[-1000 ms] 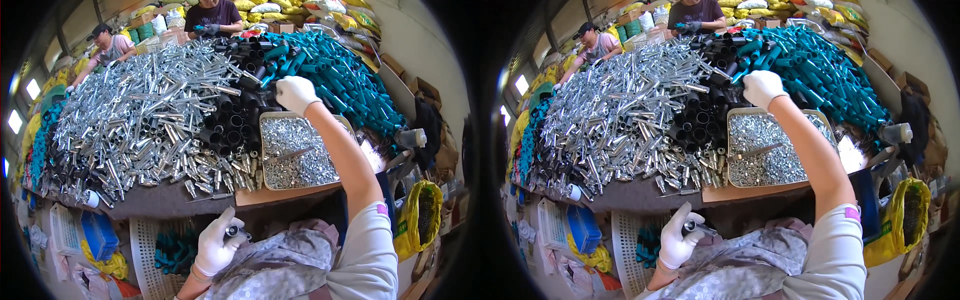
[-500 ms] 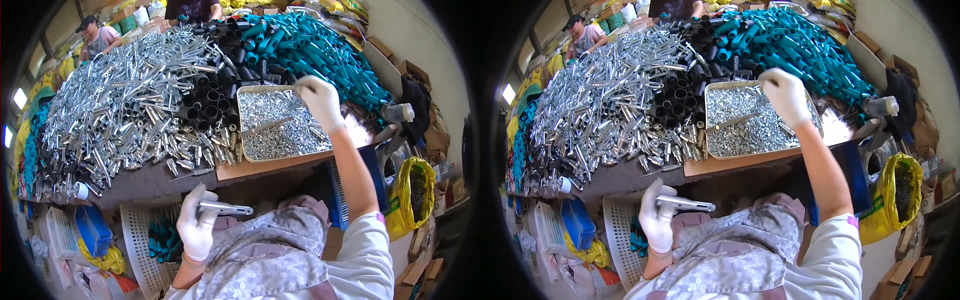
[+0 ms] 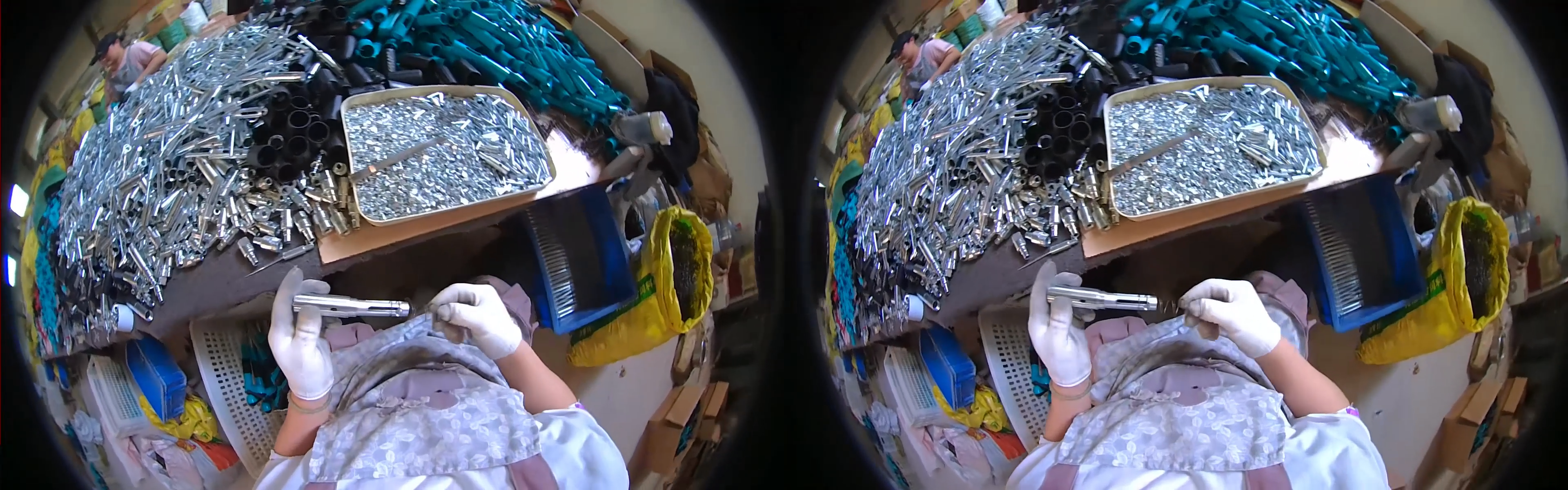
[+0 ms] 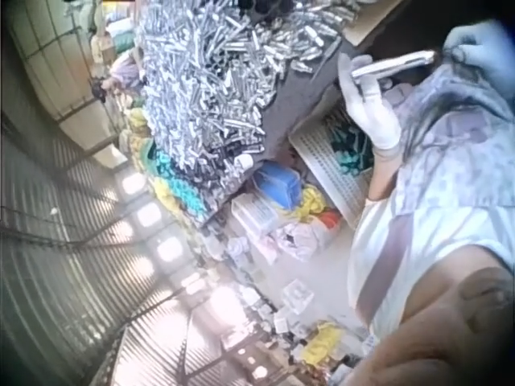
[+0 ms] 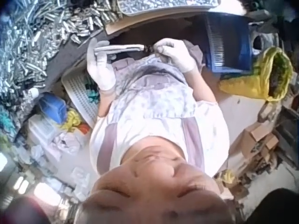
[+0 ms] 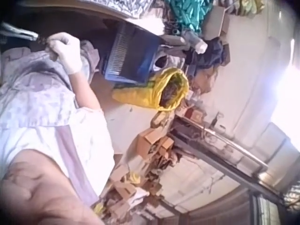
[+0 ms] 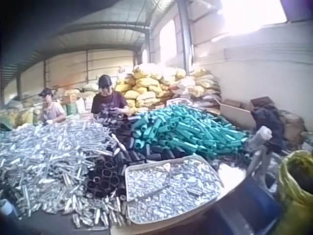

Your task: Assembling screwdriver handles and shafts at a factory workbench.

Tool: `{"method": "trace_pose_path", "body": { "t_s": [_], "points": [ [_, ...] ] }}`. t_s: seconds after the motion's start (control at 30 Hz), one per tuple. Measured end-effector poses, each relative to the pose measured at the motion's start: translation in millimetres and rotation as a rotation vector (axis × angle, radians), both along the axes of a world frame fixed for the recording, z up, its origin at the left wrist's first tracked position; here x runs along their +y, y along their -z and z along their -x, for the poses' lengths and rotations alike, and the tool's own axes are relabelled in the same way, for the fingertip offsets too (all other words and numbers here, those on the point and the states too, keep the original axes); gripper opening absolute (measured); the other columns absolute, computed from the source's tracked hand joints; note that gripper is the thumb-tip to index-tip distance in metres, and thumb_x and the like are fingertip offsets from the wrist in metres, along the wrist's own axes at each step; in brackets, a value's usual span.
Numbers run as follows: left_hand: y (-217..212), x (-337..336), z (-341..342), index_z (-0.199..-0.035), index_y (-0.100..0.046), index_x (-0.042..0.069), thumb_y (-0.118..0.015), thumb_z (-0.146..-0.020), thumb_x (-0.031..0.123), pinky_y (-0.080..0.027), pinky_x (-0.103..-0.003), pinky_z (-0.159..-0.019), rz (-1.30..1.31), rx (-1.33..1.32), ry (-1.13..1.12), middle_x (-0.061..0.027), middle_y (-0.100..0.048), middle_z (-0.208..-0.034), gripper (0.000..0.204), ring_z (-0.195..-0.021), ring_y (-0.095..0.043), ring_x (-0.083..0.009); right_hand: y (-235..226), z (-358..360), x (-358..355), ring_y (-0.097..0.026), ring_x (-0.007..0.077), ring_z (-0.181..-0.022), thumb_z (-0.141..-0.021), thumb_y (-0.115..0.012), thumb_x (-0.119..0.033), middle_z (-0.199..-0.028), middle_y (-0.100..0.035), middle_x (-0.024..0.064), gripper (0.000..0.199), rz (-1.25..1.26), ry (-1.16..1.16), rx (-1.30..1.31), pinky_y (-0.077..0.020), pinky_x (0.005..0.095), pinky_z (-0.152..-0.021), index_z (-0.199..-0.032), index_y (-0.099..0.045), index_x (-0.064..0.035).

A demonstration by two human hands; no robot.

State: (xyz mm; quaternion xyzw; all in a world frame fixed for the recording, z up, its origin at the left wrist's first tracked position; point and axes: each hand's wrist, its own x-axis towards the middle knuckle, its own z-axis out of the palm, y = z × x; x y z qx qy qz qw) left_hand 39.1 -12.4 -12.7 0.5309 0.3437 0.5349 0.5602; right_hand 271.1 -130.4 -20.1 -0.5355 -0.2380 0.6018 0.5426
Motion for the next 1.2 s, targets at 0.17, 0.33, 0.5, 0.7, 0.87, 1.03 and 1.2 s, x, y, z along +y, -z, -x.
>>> {"method": "trace_pose_path", "body": {
  "t_s": [0.17,0.33,0.5,0.7,0.87,1.03,1.2],
  "points": [
    [6,-17,-13,-0.142,-0.053,-0.008,-0.071,-0.099,0.031,-0.052,-0.028,-0.081,0.08,0.045,0.112,-0.015,-0.069,-0.115,0.06,-0.091,-0.065,-0.0146,15,6,-1,-0.07,0.0151,-0.074,-0.096,-0.063,-0.017,-0.092,-0.074,0.0111,0.035,-0.078,-0.051,0.062,-0.0555,0.0276,-0.068,-0.121,-0.067,0.0074],
    [14,-13,-6,-0.131,-0.06,-0.007,-0.073,-0.095,0.018,-0.053,-0.03,-0.086,0.031,0.255,0.165,-0.013,-0.07,-0.115,0.046,-0.098,-0.065,-0.0169,16,-1,-12,-0.072,0.0198,-0.088,-0.102,-0.062,-0.03,-0.109,-0.072,0.0183,0.055,-0.161,-0.056,0.292,-0.0589,0.0327,-0.081,-0.141,-0.051,0.0071],
    [-3,8,-12,-0.107,-0.072,0.003,-0.078,-0.075,0.011,-0.056,-0.041,-0.081,-0.725,0.786,0.459,-0.0168,-0.072,-0.102,0.034,-0.092,-0.069,-0.0361,21,-10,-17,-0.069,0.0157,-0.082,-0.102,-0.06,-0.028,-0.103,-0.072,0.0127,0.046,-0.066,-0.067,0.109,-0.0584,0.0298,-0.078,-0.135,-0.058,0.0045],
    [-4,3,-39,-0.12,-0.072,0.013,-0.081,-0.075,0.029,-0.053,-0.038,-0.059,-0.86,0.946,0.671,-0.0087,-0.068,-0.08,0.048,-0.067,-0.067,-0.0275,36,5,-19,-0.064,0.0106,-0.086,-0.104,-0.059,-0.028,-0.101,-0.07,0.0054,0.036,-0.195,-0.144,-0.138,-0.0553,0.0289,-0.078,-0.13,-0.061,-0.0027],
    [0,3,-46,-0.112,-0.073,0.014,-0.081,-0.075,0.031,-0.049,-0.037,-0.054,-0.927,0.97,0.729,-0.0065,-0.065,-0.074,0.041,-0.063,-0.065,-0.0251,29,0,-28,-0.066,0.0138,-0.082,-0.102,-0.059,-0.023,-0.095,-0.071,0.0079,0.032,-0.099,-0.183,-0.173,-0.0557,0.0309,-0.078,-0.126,-0.063,-0.0024],
    [2,-6,-55,-0.1,-0.073,0.009,-0.083,-0.073,0.019,-0.052,-0.036,-0.057,-0.871,0.841,0.633,-0.0095,-0.068,-0.076,0.031,-0.064,-0.067,-0.028,23,-79,-22,-0.068,0.0278,-0.107,-0.096,-0.067,-0.027,-0.113,-0.071,0.0142,0.032,-0.326,-0.056,-0.606,-0.0534,0.0379,-0.096,-0.115,-0.071,-0.0016],
    [-1,-11,-55,-0.095,-0.073,0.003,-0.08,-0.072,0.01,-0.055,-0.036,-0.062,-0.581,0.828,0.57,-0.0138,-0.07,-0.08,0.025,-0.067,-0.069,-0.0307,138,-245,-30,-0.069,0.0154,-0.08,-0.094,-0.069,-0.015,-0.089,-0.075,0.0072,0.018,-0.053,0.902,-0.718,-0.0558,0.0296,-0.074,-0.102,-0.076,-0.0014]
  ]
}}
